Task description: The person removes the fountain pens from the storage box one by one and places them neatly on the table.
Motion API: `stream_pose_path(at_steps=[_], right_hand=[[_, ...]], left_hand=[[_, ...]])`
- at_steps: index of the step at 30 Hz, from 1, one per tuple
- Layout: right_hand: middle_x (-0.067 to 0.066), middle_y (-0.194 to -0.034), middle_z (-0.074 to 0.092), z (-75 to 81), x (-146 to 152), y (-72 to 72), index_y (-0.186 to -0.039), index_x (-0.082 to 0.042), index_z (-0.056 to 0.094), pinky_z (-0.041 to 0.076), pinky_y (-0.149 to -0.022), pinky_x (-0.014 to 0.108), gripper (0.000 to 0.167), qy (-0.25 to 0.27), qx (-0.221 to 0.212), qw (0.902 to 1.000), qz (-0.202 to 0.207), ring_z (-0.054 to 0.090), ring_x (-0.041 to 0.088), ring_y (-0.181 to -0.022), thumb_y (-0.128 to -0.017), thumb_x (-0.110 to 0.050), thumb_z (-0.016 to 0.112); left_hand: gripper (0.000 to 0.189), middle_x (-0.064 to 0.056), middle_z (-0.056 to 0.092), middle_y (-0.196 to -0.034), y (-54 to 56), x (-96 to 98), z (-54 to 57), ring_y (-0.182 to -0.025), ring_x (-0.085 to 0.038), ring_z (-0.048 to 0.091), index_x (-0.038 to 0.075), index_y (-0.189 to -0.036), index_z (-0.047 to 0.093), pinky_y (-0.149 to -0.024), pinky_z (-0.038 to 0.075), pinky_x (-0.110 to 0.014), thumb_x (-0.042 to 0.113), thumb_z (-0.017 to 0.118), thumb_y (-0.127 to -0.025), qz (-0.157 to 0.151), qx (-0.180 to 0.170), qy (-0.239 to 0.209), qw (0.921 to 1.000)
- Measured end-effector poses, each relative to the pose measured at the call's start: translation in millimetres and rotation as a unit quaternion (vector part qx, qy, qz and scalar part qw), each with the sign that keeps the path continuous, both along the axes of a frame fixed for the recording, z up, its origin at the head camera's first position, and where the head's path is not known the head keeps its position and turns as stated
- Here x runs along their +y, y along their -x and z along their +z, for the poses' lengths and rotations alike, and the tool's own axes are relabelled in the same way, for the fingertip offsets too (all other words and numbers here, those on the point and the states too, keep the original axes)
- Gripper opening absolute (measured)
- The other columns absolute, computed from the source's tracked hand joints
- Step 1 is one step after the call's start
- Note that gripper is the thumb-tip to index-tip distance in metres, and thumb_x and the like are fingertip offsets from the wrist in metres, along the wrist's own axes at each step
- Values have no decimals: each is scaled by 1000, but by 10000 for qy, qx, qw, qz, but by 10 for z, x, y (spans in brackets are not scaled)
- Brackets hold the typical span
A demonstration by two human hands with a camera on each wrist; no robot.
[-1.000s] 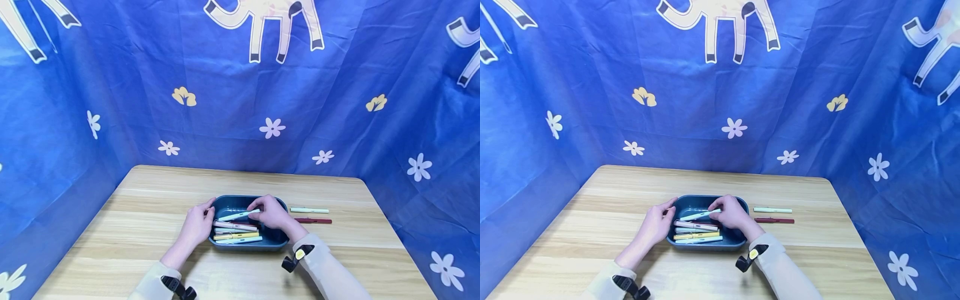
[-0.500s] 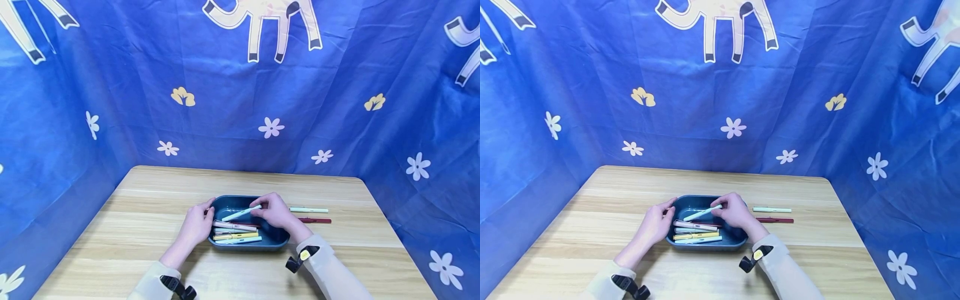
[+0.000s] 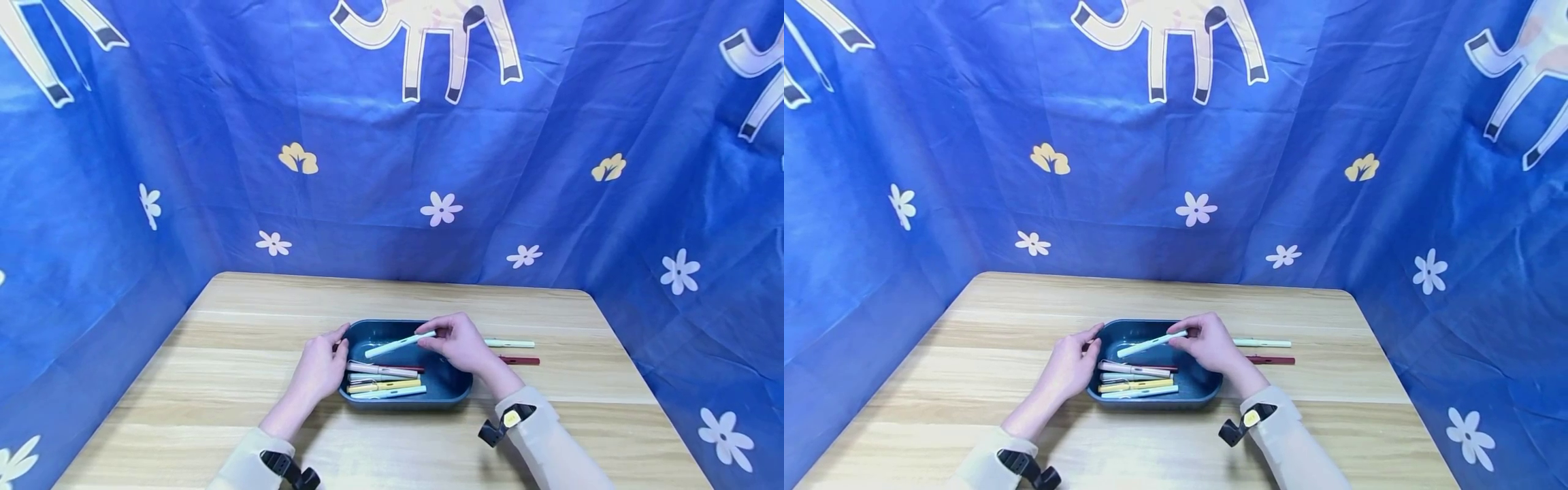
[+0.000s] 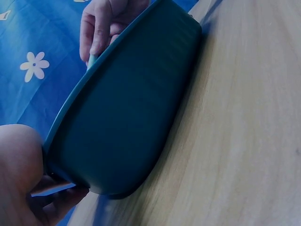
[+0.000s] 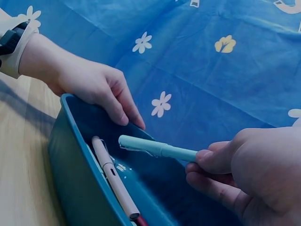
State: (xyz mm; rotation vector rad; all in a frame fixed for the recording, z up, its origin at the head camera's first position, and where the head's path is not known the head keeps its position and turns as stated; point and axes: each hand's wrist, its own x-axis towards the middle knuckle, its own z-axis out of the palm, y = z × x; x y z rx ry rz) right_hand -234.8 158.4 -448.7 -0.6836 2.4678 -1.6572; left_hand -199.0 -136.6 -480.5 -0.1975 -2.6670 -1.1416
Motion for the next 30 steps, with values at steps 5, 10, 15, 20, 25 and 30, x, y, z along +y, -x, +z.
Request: stream_pose_path(at_steps=[5,10,15,20,25,30], right_hand=[[6,-94,79,50,85,-54,-107,-5,83,56,-63,26,14,204,4,9998,9,66,36,-74,-93,-7,82],[8,-95,80,93,193,-92,-110,-3,82,62,-71,37,17,344,-48,9994,-7,75,40,-88,-94,-7,81],[9,-95,80,126,331,-131,-113,-2,81,62,-72,39,19,463,-173,9985,-226,76,32,-85,-94,-8,81],[11,-95,80,156,471,-199,-114,-2,81,45,-50,24,20,633,-312,9964,-469,75,33,-82,-95,-9,81],[13,-99,80,177,624,-279,-118,0,78,61,-62,33,25,710,-540,9935,-712,78,27,-94,-96,-12,80],[21,-105,78,183,773,-335,-121,9,73,63,-77,47,27,1155,-590,9895,-644,75,43,-100,-98,-5,76]], left_hand=[[41,-27,65,-136,4,2,-14,-102,-31,69,-3,-145,62,-91,55,-49,8,59,-105,18,-28,-15,10000],[41,-28,64,-137,-3,4,-20,-101,-31,69,-4,-145,61,-91,55,-50,8,58,-105,13,-24,-11,10000],[41,-28,64,-137,-4,9,-9,-97,-31,70,-3,-145,61,-89,56,-49,9,58,-106,39,-54,-19,10000],[41,-28,64,-137,-11,8,17,-98,-33,70,-3,-145,61,-89,57,-50,8,58,-106,50,-45,-14,10000],[41,-28,63,-139,-11,14,28,-101,-33,70,-3,-145,61,-90,57,-49,9,58,-106,32,-93,-33,9999],[41,-27,64,-138,-5,16,15,-99,-32,70,-3,-145,61,-89,57,-49,10,58,-106,24,-83,-22,10000]])
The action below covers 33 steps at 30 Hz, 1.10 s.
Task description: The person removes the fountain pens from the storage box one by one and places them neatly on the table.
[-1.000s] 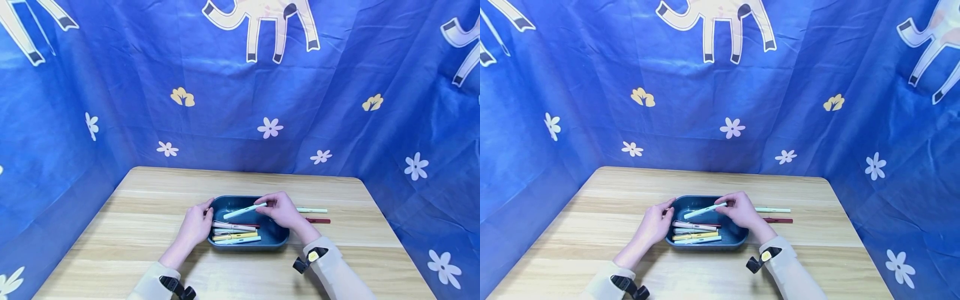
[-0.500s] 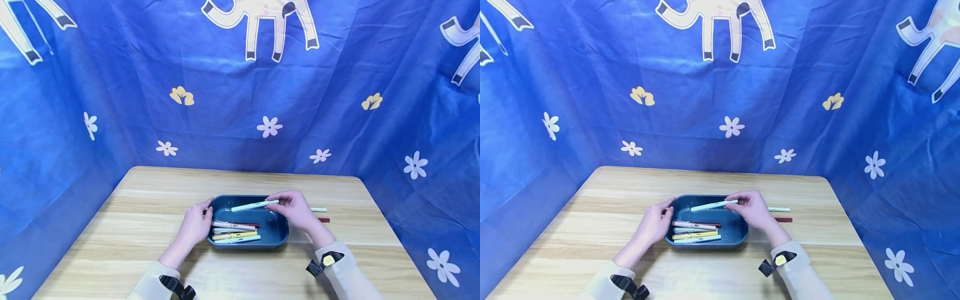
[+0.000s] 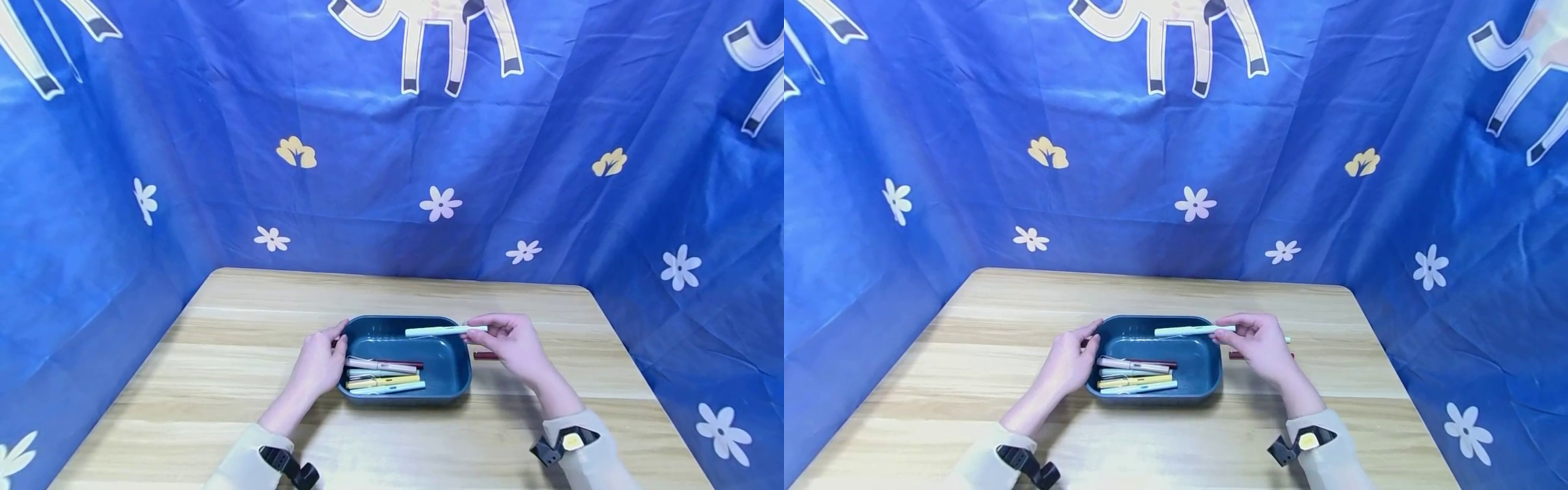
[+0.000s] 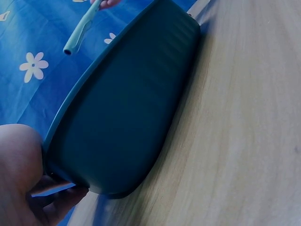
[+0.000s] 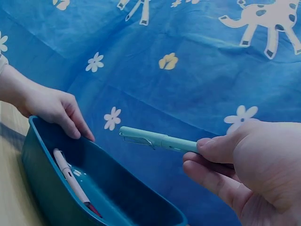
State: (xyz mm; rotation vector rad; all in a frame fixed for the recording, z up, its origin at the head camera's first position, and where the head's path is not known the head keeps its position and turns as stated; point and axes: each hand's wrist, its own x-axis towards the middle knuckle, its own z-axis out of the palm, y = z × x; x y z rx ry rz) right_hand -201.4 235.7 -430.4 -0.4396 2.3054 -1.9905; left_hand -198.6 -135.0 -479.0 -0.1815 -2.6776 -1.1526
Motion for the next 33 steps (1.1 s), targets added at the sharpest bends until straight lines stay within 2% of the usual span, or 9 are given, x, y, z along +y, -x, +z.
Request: stream_pose_path(at_steps=[3,10,12,17,22,26,29,33], right_hand=[[25,-106,76,8,79,-33,-120,12,72,63,-78,47,25,197,178,9996,31,74,47,-99,-98,0,73],[25,-102,77,2,232,-98,-119,16,70,61,-84,42,24,267,562,9980,-87,78,25,-91,-97,4,73],[25,-101,77,-17,281,-111,-118,18,69,61,-84,41,25,383,595,9974,-113,78,24,-90,-96,6,73],[23,-100,77,-98,428,-146,-118,21,67,61,-83,39,27,540,571,9968,-162,78,23,-91,-96,6,73],[21,-101,78,-151,607,-191,-119,22,66,59,-86,46,29,622,435,9965,-336,78,30,-92,-97,5,73],[20,-100,78,-200,745,-198,-119,24,64,60,-86,43,29,725,446,9955,-427,78,33,-91,-96,8,72],[20,-99,78,-259,825,-195,-119,25,63,60,-84,39,28,827,469,9945,-441,78,28,-89,-96,11,70],[18,-99,78,-351,919,-207,-119,25,63,60,-85,37,27,815,311,9947,-546,79,24,-89,-97,10,70]], left_hand=[[41,-27,64,-137,7,1,-5,-102,-32,70,-3,-145,61,-92,57,-50,9,58,-106,4,2,-1,10000],[42,-28,63,-139,14,-4,9,-112,-36,69,-3,-145,61,-98,55,-53,9,58,-106,-19,-26,25,10000],[42,-28,63,-139,16,-3,11,-115,-35,68,-3,-145,61,-100,54,-54,9,59,-106,-25,-21,26,10000],[42,-27,64,-138,21,-8,2,-114,-34,68,-3,-145,61,-99,55,-53,9,59,-106,-20,-22,14,10000],[42,-27,63,-139,22,-4,1,-120,-35,67,-3,-145,61,-102,53,-54,9,59,-106,-13,-63,-7,10000],[42,-27,62,-140,22,-2,6,-118,-35,67,-2,-146,61,-101,54,-53,10,59,-106,-6,-92,-8,10000],[42,-27,64,-138,20,-4,9,-109,-33,69,-2,-146,61,-95,56,-51,10,58,-106,8,-85,-3,10000],[41,-26,65,-137,16,-2,6,-106,-32,69,-3,-145,61,-91,56,-49,9,58,-106,4,-45,18,10000]])
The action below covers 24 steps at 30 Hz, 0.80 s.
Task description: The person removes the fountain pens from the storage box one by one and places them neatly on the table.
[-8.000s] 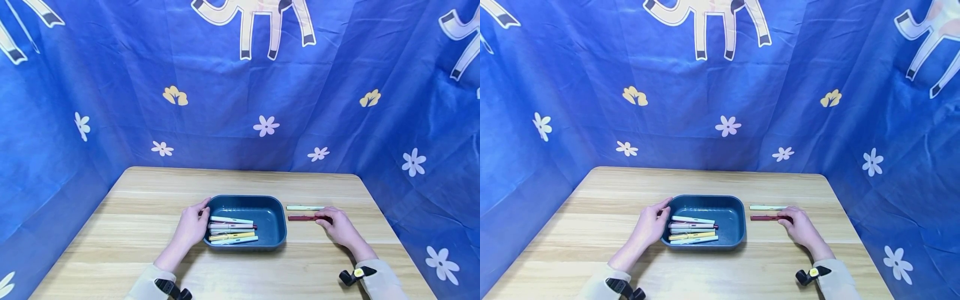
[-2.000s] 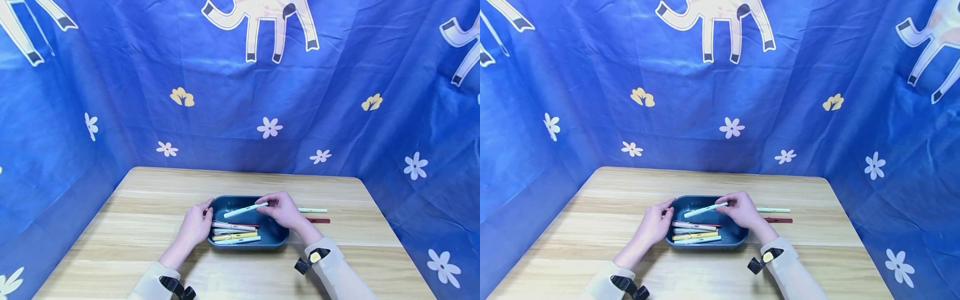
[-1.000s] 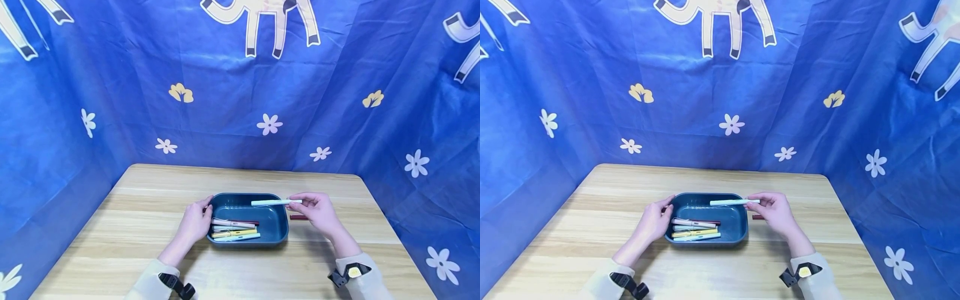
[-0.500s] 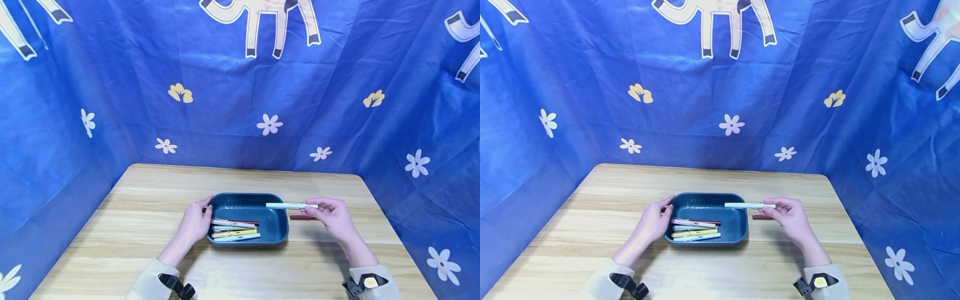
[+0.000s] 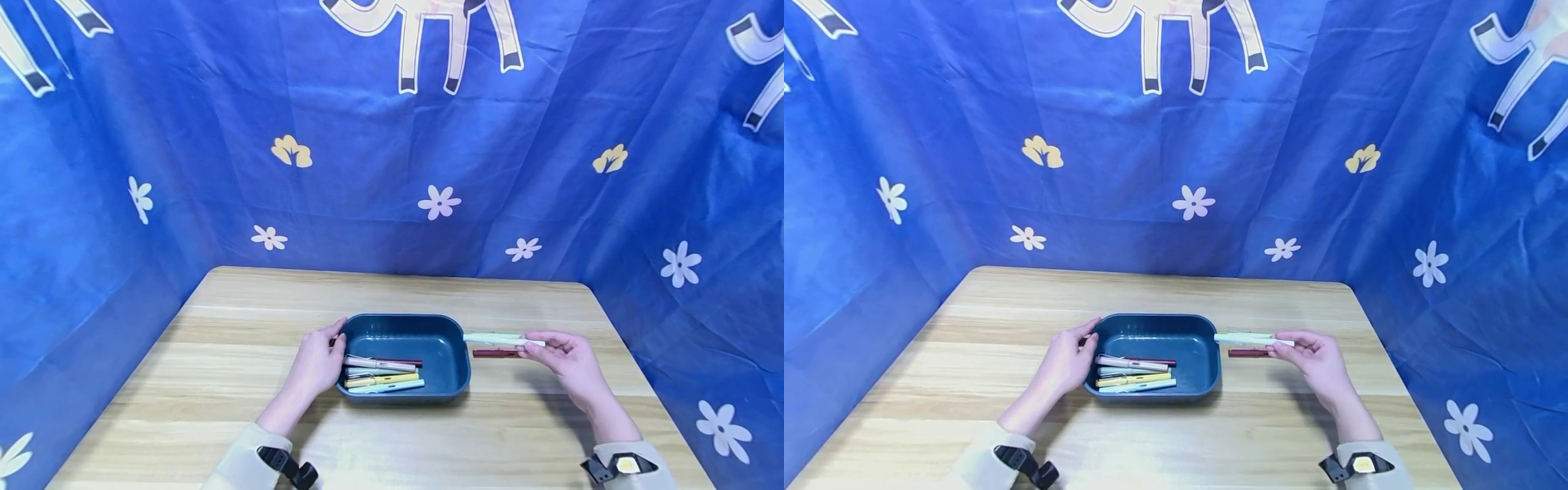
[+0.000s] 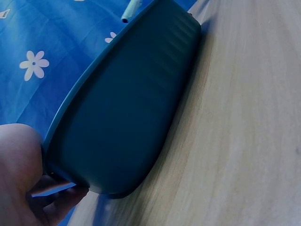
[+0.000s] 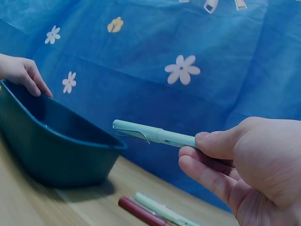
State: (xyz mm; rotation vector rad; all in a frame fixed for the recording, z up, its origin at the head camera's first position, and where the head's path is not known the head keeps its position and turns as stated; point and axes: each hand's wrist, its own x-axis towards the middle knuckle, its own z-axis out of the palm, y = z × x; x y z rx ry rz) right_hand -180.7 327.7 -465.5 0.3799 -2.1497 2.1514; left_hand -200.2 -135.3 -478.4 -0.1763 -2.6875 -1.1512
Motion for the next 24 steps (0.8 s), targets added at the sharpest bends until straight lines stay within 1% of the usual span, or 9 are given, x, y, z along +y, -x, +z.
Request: stream_pose_path(at_steps=[4,8,11,13,15,19,22,24], right_hand=[[15,-102,79,-81,81,-13,-122,26,60,60,-87,37,31,23,-161,9999,-55,78,22,-90,-98,9,70],[14,-103,79,-131,154,-32,-125,30,55,60,-88,37,36,42,-181,9998,-28,78,23,-91,-98,9,69],[15,-102,79,-157,204,-39,-124,30,55,60,-88,35,36,4,-206,9998,-51,78,22,-90,-98,9,69],[15,-101,79,-180,238,-40,-123,27,58,60,-88,34,34,-103,-259,9996,-89,78,21,-89,-98,8,69],[15,-100,79,-215,266,-41,-122,25,60,60,-88,32,32,-228,-332,9991,-124,78,21,-89,-98,6,70],[17,-101,79,-310,304,-46,-122,24,62,60,-88,31,33,-448,-544,9974,-149,78,22,-91,-99,2,71],[18,-101,79,-390,312,-58,-123,25,60,61,-86,31,35,-484,-675,9964,-147,78,24,-91,-98,2,72],[19,-101,78,-440,307,-62,-123,26,59,61,-86,31,36,-450,-730,9962,-130,78,24,-91,-98,3,71]], left_hand=[[41,-26,64,-138,1,-1,8,-112,-33,69,-3,-145,61,-95,56,-51,9,58,-106,-17,21,19,10000],[42,-27,63,-138,3,-3,8,-114,-35,68,-3,-145,61,-97,55,-53,9,58,-106,-26,17,26,10000],[42,-26,64,-138,15,-6,8,-115,-34,68,-3,-146,61,-97,55,-52,9,58,-106,-16,13,21,10000],[42,-26,64,-139,24,-8,10,-114,-34,68,-3,-146,61,-96,55,-52,9,58,-106,-11,17,20,10000],[42,-26,64,-138,30,-8,12,-110,-33,69,-2,-146,61,-95,56,-51,9,58,-106,1,23,17,10000],[42,-27,64,-138,22,-7,14,-96,-31,70,-2,-146,60,-89,57,-49,9,58,-106,12,10,6,10000],[42,-27,63,-139,5,-5,13,-99,-31,70,-2,-147,59,-91,56,-49,8,57,-106,-2,-40,3,10000],[42,-27,62,-140,-12,-7,14,-107,-33,69,-3,-147,59,-94,56,-50,8,57,-106,-17,-57,-5,10000]])
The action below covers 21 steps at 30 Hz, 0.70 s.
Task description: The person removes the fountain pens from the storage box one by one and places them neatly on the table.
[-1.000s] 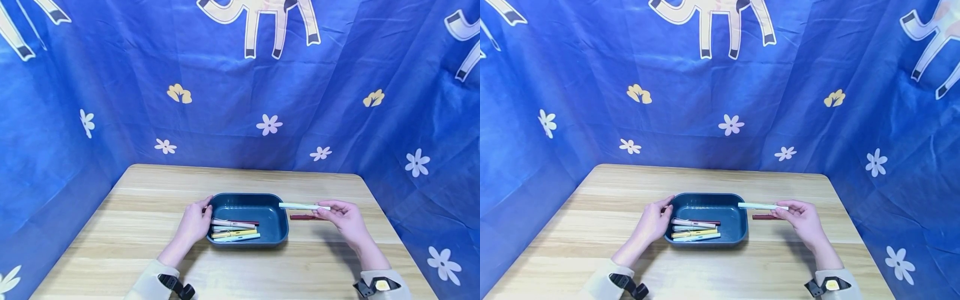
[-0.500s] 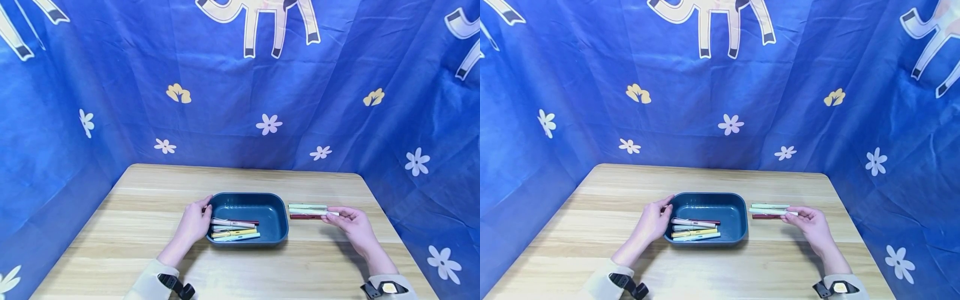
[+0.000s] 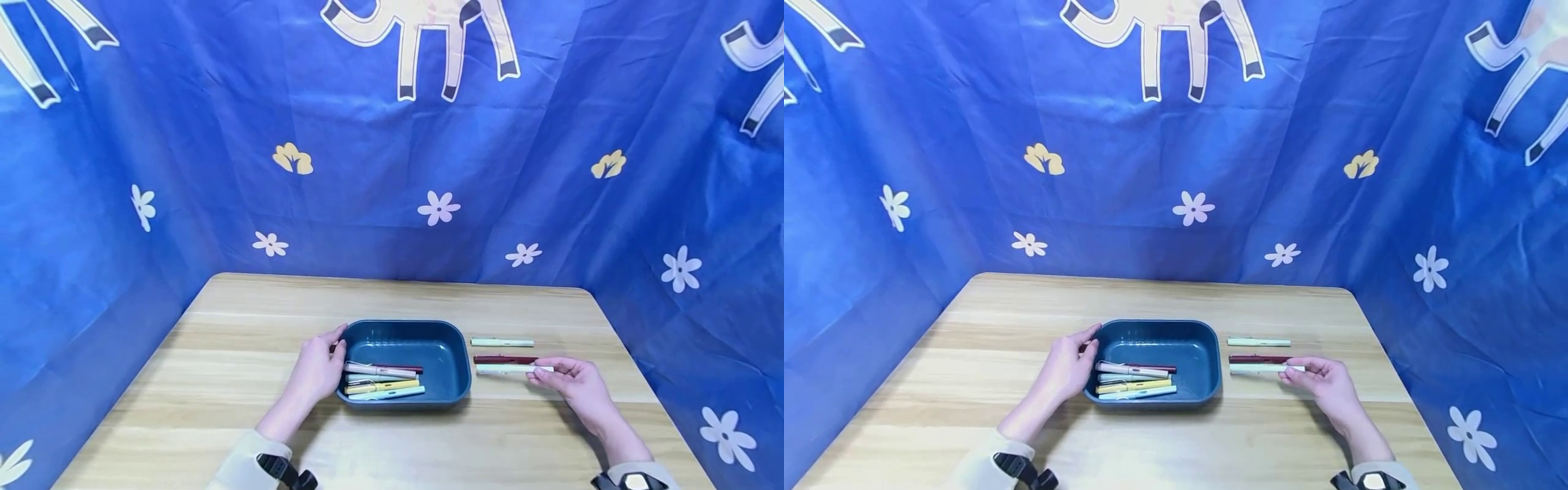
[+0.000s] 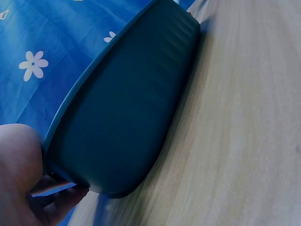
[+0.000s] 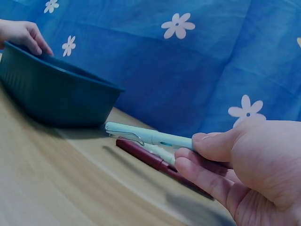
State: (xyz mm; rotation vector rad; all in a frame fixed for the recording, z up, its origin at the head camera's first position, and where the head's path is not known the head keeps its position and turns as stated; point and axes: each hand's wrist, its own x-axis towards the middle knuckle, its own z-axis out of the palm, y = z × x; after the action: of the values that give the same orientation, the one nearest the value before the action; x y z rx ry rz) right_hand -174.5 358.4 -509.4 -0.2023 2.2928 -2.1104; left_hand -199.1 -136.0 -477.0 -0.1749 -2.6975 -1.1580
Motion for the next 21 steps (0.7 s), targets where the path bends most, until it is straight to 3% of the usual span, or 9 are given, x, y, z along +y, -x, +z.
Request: stream_pose_path(at_steps=[2,6,11,14,17,21], right_hand=[[21,-101,78,-43,-6,-10,-124,27,59,61,-85,32,36,47,-44,10000,3,78,25,-91,-98,4,71],[24,-101,77,-92,-40,-22,-124,26,59,61,-85,33,37,-119,-122,9999,12,78,27,-91,-99,2,71],[25,-97,77,-118,-62,3,-118,21,67,62,-79,30,30,-796,91,9967,-92,77,22,-85,-98,0,73],[18,-95,78,-122,-56,32,-110,12,75,60,-72,25,20,-1453,491,9875,-365,72,12,-81,-95,-1,77],[10,-95,78,-129,-43,58,-104,1,80,55,-66,23,13,-2132,906,9710,-586,65,7,-77,-92,-3,81],[7,-98,78,-139,-25,80,-101,-5,81,54,-66,25,10,-2531,1165,9586,-584,65,7,-78,-91,-4,83]], left_hand=[[42,-27,61,-141,-11,2,-11,-114,-34,67,-3,-147,59,-98,54,-52,8,57,-106,-1,-11,-18,10000],[42,-27,62,-141,-38,-6,-26,-112,-34,68,-3,-146,60,-96,55,-51,7,58,-106,27,-9,-24,10000],[42,-28,63,-138,-49,-23,-28,-104,-32,70,-3,-146,60,-91,56,-50,8,57,-106,66,13,29,10000],[42,-27,63,-138,-28,-17,-28,-107,-32,69,-2,-147,60,-93,56,-50,9,57,-107,57,41,40,10000],[41,-27,64,-138,-5,-6,-29,-109,-32,69,-2,-147,60,-94,56,-51,9,57,-107,45,69,29,10000],[41,-27,64,-137,6,4,-25,-103,-31,70,-2,-146,60,-90,57,-50,9,57,-106,24,82,21,10000]])
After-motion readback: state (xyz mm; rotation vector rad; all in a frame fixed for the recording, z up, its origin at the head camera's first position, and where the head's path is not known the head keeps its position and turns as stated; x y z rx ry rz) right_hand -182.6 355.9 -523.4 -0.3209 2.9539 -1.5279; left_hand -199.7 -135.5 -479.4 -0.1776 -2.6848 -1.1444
